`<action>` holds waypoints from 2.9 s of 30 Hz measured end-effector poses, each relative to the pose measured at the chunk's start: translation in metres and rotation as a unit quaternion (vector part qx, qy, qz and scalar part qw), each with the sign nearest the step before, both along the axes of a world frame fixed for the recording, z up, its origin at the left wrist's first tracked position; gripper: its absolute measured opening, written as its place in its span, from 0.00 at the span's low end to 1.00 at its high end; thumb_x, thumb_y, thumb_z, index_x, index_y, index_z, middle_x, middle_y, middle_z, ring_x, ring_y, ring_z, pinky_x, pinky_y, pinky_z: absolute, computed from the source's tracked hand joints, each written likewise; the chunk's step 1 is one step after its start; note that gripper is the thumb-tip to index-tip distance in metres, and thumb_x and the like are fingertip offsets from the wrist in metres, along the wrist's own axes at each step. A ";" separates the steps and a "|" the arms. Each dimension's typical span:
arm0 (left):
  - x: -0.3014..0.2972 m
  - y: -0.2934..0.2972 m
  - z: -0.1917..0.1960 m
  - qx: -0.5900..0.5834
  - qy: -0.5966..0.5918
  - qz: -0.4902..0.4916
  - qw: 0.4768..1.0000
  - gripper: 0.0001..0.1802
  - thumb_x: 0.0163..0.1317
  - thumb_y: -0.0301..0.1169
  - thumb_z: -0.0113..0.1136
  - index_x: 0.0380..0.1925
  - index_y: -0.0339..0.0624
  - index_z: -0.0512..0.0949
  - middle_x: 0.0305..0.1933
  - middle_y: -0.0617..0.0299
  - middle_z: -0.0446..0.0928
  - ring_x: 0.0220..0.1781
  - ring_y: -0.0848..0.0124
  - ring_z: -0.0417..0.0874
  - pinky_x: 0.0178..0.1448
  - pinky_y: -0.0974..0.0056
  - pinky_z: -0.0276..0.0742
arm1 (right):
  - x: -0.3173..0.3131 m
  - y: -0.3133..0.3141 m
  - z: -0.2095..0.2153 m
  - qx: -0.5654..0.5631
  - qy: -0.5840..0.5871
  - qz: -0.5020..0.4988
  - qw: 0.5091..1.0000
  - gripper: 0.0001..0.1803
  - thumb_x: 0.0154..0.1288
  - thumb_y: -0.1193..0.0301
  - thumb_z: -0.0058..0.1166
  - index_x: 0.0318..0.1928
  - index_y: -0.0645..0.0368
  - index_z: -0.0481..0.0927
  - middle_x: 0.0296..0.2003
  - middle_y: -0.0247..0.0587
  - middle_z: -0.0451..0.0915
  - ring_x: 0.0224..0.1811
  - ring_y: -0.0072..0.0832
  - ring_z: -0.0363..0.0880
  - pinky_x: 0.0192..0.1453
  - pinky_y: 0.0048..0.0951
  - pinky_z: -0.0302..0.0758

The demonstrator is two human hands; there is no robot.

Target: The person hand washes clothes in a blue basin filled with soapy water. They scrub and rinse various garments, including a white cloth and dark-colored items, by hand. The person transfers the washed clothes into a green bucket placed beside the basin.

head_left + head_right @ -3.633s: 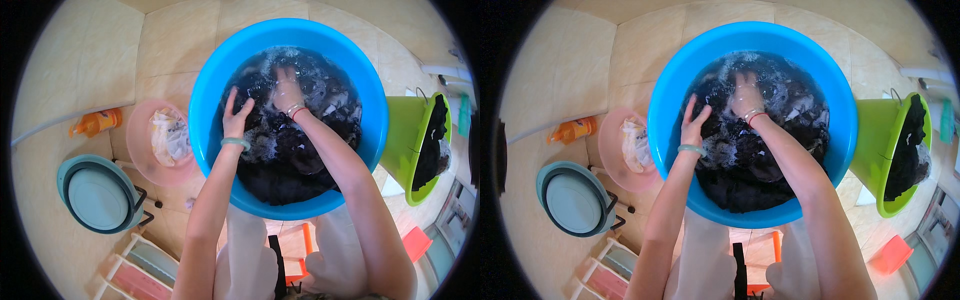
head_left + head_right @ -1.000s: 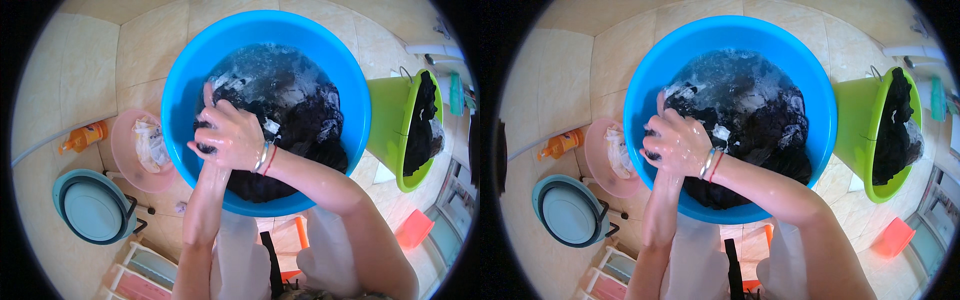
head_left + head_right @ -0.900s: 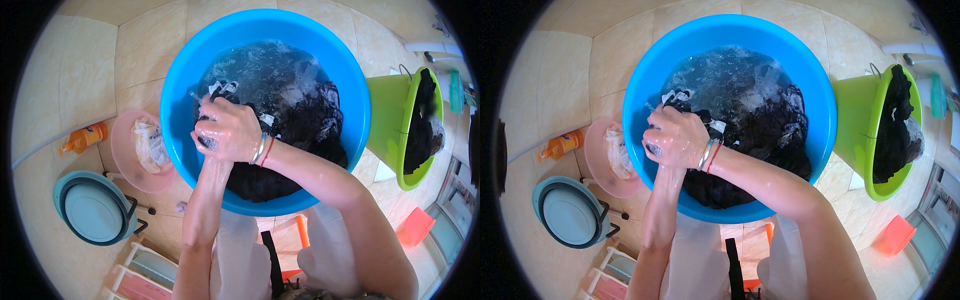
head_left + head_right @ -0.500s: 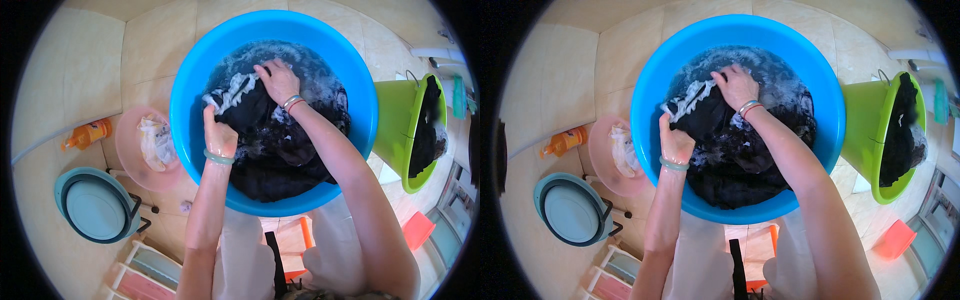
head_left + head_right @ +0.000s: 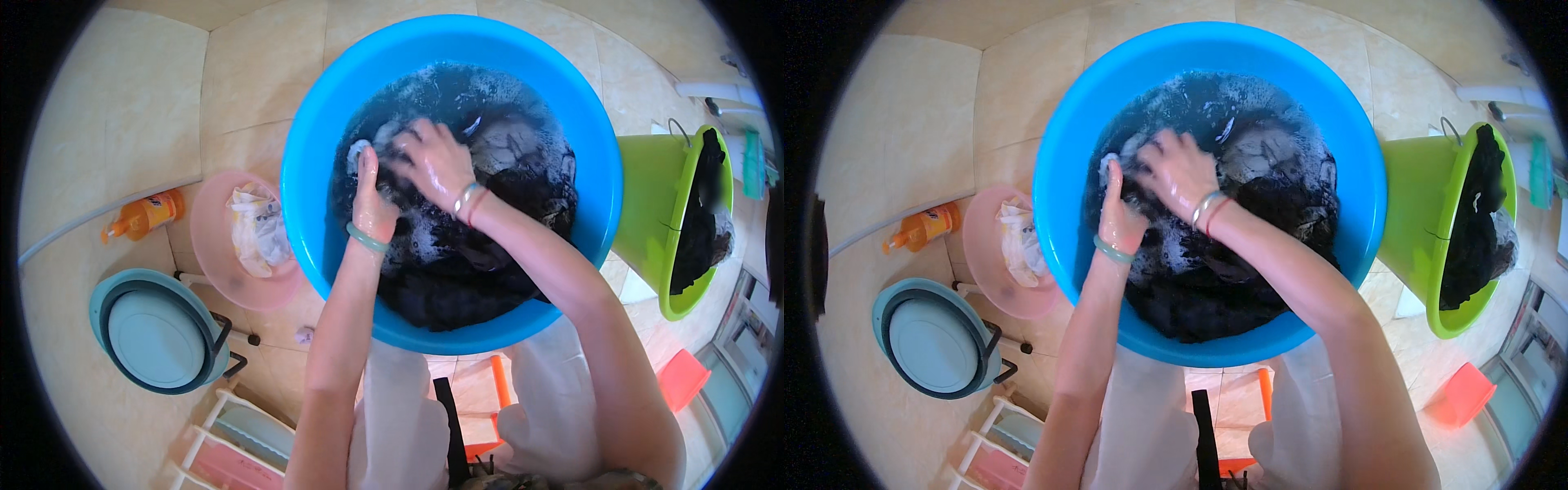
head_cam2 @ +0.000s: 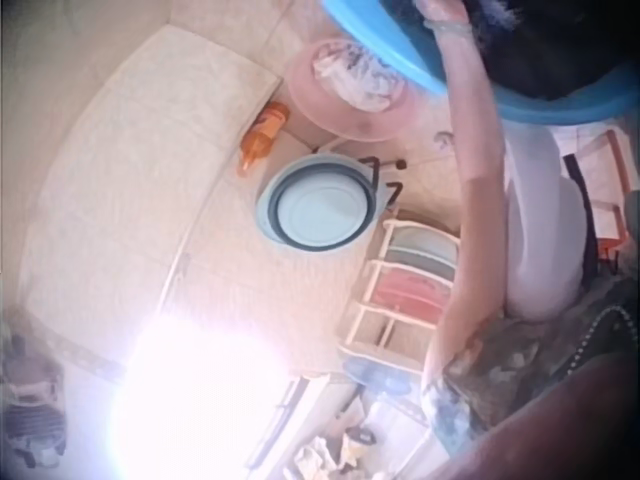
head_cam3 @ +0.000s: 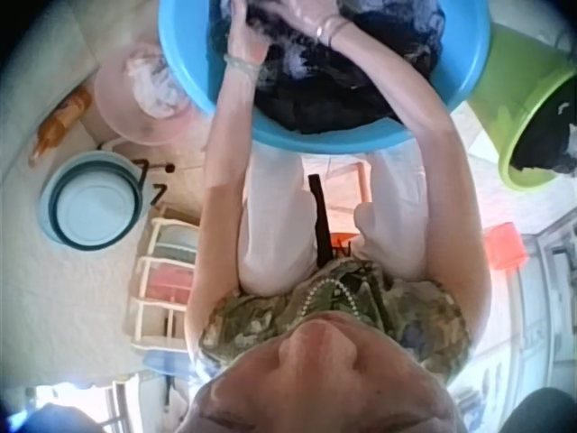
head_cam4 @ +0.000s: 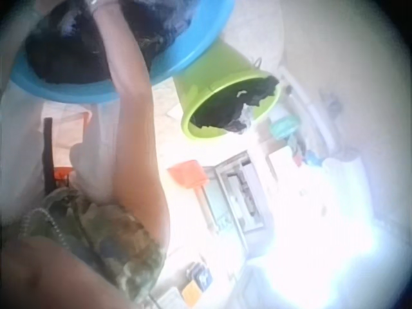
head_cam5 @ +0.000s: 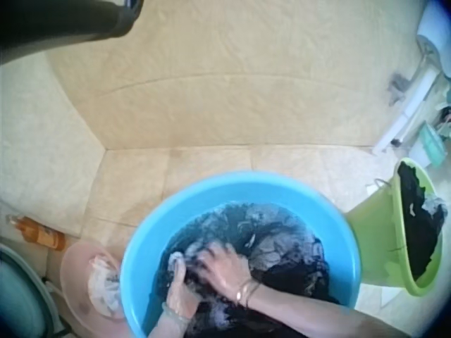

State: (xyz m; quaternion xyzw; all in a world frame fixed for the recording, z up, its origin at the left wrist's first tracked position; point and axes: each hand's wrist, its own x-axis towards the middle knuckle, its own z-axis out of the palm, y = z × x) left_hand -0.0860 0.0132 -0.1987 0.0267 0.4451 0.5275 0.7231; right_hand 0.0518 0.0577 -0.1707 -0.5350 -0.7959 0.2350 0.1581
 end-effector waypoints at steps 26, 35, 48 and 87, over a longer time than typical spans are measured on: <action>0.012 -0.019 0.000 0.062 -0.197 0.092 0.974 0.27 0.76 0.47 0.46 0.67 0.43 0.67 0.65 0.57 0.74 0.61 0.64 0.78 0.63 0.57 0.77 | -0.032 -0.006 0.047 0.140 0.264 0.034 0.954 0.08 0.49 0.69 0.64 0.20 0.53 0.77 0.26 0.35 0.76 0.26 0.37 0.79 0.25 0.36 0.76; 0.003 -0.006 0.035 -0.083 0.044 0.132 0.987 0.27 0.68 0.50 0.55 0.60 0.46 0.75 0.64 0.60 0.77 0.66 0.62 0.76 0.73 0.53 0.66 | 0.019 0.046 -0.052 0.054 0.065 -0.145 0.986 0.17 0.65 0.52 0.56 0.39 0.51 0.84 0.42 0.44 0.78 0.47 0.45 0.80 0.48 0.42 0.80; 0.002 -0.004 -0.008 -0.119 0.055 0.046 0.990 0.29 0.73 0.50 0.53 0.69 0.54 0.66 0.69 0.66 0.71 0.68 0.64 0.71 0.69 0.56 0.66 | 0.009 0.038 -0.044 -0.054 -0.169 -0.084 0.980 0.16 0.63 0.63 0.58 0.50 0.53 0.81 0.53 0.43 0.74 0.54 0.43 0.77 0.46 0.43 0.82; -0.004 -0.001 0.043 -0.081 0.054 0.120 0.988 0.31 0.72 0.53 0.50 0.66 0.45 0.69 0.69 0.60 0.72 0.70 0.62 0.72 0.76 0.55 0.63 | 0.012 0.037 -0.039 0.059 0.051 -0.165 0.983 0.12 0.64 0.57 0.58 0.34 0.52 0.84 0.40 0.38 0.78 0.48 0.44 0.79 0.46 0.46 0.80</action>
